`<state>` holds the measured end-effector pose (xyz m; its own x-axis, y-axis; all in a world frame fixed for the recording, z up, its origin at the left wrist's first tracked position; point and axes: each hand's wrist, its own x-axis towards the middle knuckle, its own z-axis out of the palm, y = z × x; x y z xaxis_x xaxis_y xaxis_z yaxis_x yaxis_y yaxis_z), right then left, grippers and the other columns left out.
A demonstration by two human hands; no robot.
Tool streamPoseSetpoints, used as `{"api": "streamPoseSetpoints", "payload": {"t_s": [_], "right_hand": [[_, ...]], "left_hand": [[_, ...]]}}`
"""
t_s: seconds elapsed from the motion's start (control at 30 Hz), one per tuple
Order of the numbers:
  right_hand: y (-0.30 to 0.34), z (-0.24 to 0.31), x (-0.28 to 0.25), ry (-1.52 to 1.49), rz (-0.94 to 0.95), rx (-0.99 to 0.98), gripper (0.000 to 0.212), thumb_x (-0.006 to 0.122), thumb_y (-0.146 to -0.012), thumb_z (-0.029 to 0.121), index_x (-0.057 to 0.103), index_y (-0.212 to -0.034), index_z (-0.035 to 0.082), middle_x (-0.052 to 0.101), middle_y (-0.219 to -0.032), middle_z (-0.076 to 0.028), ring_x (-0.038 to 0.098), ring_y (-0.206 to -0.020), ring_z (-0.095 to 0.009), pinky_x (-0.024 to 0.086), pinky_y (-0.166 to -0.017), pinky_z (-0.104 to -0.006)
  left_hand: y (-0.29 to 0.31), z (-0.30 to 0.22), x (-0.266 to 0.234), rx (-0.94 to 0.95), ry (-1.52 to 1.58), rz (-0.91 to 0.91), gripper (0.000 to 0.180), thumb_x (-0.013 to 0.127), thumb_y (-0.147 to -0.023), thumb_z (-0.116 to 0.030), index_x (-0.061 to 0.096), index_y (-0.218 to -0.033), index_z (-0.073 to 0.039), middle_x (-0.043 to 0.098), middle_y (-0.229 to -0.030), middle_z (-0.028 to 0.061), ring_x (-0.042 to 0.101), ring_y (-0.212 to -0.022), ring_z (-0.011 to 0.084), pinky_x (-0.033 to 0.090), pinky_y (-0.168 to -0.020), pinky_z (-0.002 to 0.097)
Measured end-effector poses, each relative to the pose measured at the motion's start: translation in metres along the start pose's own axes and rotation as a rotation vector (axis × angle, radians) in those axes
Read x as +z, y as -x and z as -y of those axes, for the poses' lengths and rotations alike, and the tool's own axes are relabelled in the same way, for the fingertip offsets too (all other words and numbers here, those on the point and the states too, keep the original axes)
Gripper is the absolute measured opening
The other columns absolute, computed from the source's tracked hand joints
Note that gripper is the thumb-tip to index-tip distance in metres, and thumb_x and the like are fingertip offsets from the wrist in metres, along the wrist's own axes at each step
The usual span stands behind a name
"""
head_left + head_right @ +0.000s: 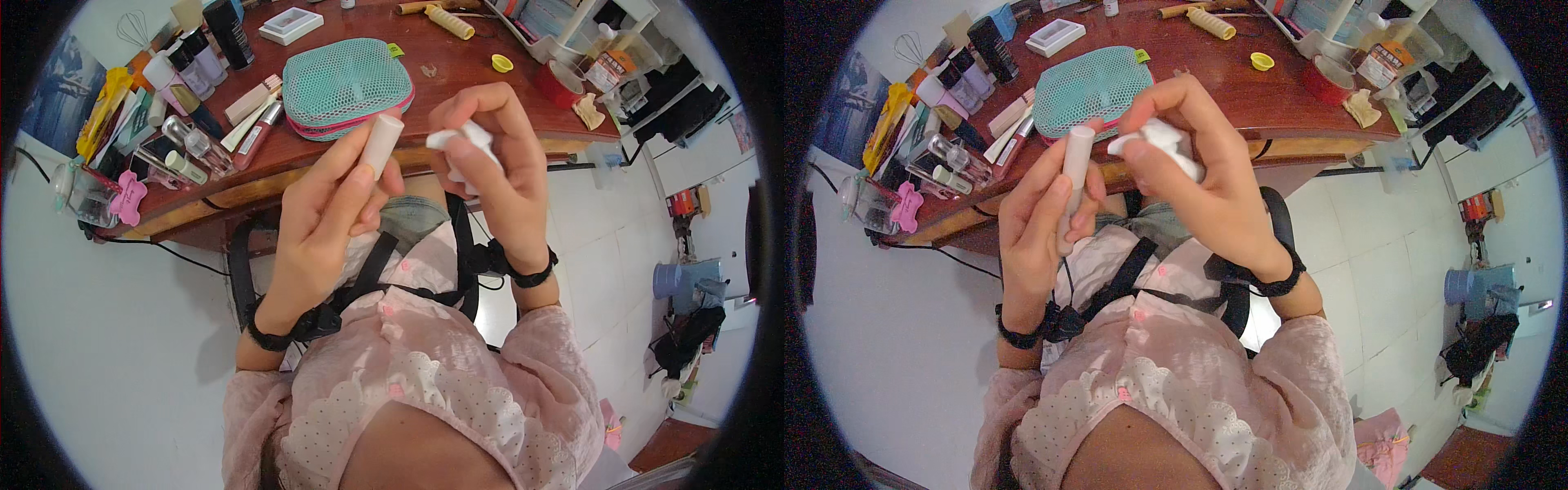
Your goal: The person wipes various cosmetic items, including a white tube, several silver and pink cylindrical containers, and a small white lipstick-style case, using a white cloth while sitting at a desk cluttered with beauty products.
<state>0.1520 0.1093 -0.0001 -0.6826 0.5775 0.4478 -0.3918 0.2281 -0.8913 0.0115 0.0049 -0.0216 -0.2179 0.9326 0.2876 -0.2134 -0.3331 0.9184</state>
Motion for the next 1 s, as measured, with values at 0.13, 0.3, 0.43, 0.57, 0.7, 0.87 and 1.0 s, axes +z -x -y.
{"api": "streamPoseSetpoints", "payload": {"t_s": [0.13, 0.3, 0.43, 0.57, 0.7, 0.87, 1.0], "right_hand": [[-0.002, -0.009, 0.004, 0.089, 0.018, -0.072, 0.019, 0.058, -0.081, 0.002, 0.050, -0.098, 0.002, 0.057, -0.089, -0.004, 0.052, -0.080, -0.006, 0.042, -0.068, -0.0200], [-0.003, -0.012, 0.003, 0.307, 0.003, -0.193, 0.016, 0.064, -0.075, 0.002, 0.058, -0.089, 0.002, 0.058, -0.089, -0.008, 0.056, -0.082, -0.012, 0.043, -0.072, -0.0239], [-0.006, -0.011, 0.004, 0.500, -0.029, -0.399, 0.011, 0.067, -0.070, 0.002, 0.061, -0.080, 0.002, 0.056, -0.102, -0.012, 0.058, -0.085, -0.019, 0.044, -0.074, -0.0274], [-0.005, -0.011, 0.005, 0.452, -0.016, -0.344, 0.011, 0.067, -0.071, 0.002, 0.062, -0.080, 0.003, 0.053, -0.109, -0.012, 0.057, -0.088, -0.019, 0.044, -0.076, -0.0280], [-0.006, -0.015, 0.005, 0.406, -0.012, -0.319, 0.017, 0.067, -0.071, 0.002, 0.062, -0.087, 0.003, 0.056, -0.106, -0.013, 0.058, -0.089, -0.020, 0.045, -0.076, -0.0286], [-0.006, -0.011, 0.010, 0.276, -0.098, -0.232, 0.024, 0.065, -0.072, 0.002, 0.061, -0.096, 0.002, 0.060, -0.100, -0.012, 0.060, -0.088, -0.018, 0.046, -0.076, -0.0287], [-0.003, -0.007, 0.005, 0.369, -0.049, -0.183, 0.024, 0.062, -0.075, 0.001, 0.061, -0.099, 0.001, 0.062, -0.092, -0.008, 0.060, -0.080, -0.012, 0.047, -0.070, -0.0253]], "left_hand": [[0.000, 0.003, 0.001, 0.043, 0.045, -0.004, 0.042, 0.037, -0.092, -0.006, 0.033, -0.133, 0.001, 0.048, -0.088, 0.0033, 0.034, -0.064, 0.0048, 0.031, -0.056, 0.0168], [0.001, 0.004, 0.003, 0.032, 0.028, 0.000, 0.046, 0.035, -0.091, -0.002, 0.027, -0.136, 0.000, 0.045, -0.086, 0.0016, 0.035, -0.065, 0.0058, 0.032, -0.056, 0.0182], [0.001, 0.003, 0.005, 0.034, 0.001, -0.010, 0.047, 0.036, -0.091, -0.003, 0.026, -0.136, 0.000, 0.044, -0.086, 0.0015, 0.035, -0.065, 0.0062, 0.033, -0.056, 0.0186], [0.003, 0.004, 0.003, 0.005, -0.088, 0.009, 0.047, 0.039, -0.089, -0.005, 0.028, -0.135, 0.003, 0.050, -0.095, 0.0044, 0.040, -0.069, 0.0063, 0.035, -0.059, 0.0186], [0.005, 0.006, 0.005, 0.029, -0.125, -0.025, 0.043, 0.044, -0.090, -0.007, 0.035, -0.132, 0.002, 0.049, -0.085, 0.0019, 0.041, -0.068, 0.0061, 0.036, -0.060, 0.0181], [0.007, 0.007, 0.007, 0.068, -0.303, -0.028, 0.043, 0.044, -0.089, -0.006, 0.037, -0.130, 0.004, 0.050, -0.086, 0.0030, 0.042, -0.069, 0.0062, 0.036, -0.062, 0.0186], [0.008, 0.010, 0.007, 0.142, -0.454, -0.012, 0.043, 0.042, -0.089, -0.004, 0.036, -0.130, 0.005, 0.048, -0.084, 0.0026, 0.041, -0.068, 0.0057, 0.034, -0.061, 0.0177]]}}
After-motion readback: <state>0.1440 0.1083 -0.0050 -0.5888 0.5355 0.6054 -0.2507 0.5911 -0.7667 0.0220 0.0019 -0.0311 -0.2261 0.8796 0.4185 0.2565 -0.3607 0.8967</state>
